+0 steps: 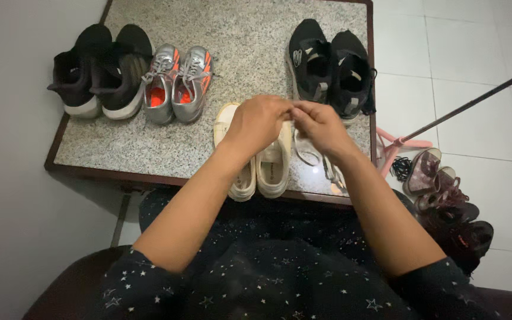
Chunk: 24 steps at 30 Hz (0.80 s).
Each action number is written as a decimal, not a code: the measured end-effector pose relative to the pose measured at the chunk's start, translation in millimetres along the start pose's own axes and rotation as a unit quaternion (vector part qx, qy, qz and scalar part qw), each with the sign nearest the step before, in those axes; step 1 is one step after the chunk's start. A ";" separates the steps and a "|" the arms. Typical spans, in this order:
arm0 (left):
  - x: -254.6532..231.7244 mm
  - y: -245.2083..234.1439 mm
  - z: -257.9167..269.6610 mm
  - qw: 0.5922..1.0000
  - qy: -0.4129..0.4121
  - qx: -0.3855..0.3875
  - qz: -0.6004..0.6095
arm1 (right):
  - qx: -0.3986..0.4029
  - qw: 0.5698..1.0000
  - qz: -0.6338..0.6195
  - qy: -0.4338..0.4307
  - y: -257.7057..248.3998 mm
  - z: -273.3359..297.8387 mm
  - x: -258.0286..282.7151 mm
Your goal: The person unlaces a pair of silver sneakers and then relaces them. They then move to a pair of white shoes, unlacing and relacing them as well. The actions are performed by hand on a small table with multiple shoes present.
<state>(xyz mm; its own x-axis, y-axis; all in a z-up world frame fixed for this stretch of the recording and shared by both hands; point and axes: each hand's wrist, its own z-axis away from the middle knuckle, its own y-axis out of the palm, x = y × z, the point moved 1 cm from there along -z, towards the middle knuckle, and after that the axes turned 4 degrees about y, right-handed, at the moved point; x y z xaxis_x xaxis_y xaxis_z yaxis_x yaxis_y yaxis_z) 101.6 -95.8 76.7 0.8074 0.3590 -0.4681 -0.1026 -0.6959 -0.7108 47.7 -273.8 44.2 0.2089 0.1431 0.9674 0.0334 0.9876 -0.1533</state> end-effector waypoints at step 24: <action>63.1 71.7 15.7 0.952 -0.231 0.167 -0.109 | -0.103 0.962 0.253 -0.024 -6.0 -48.3 -74.8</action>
<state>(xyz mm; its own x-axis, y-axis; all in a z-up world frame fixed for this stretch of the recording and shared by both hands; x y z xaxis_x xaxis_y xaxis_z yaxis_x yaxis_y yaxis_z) 136.0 -113.2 -12.0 0.4962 0.7617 -0.4167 -0.2029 -0.3649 -0.9087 79.1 -293.5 -37.0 0.2048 0.6094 0.7660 0.1326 0.7581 -0.6385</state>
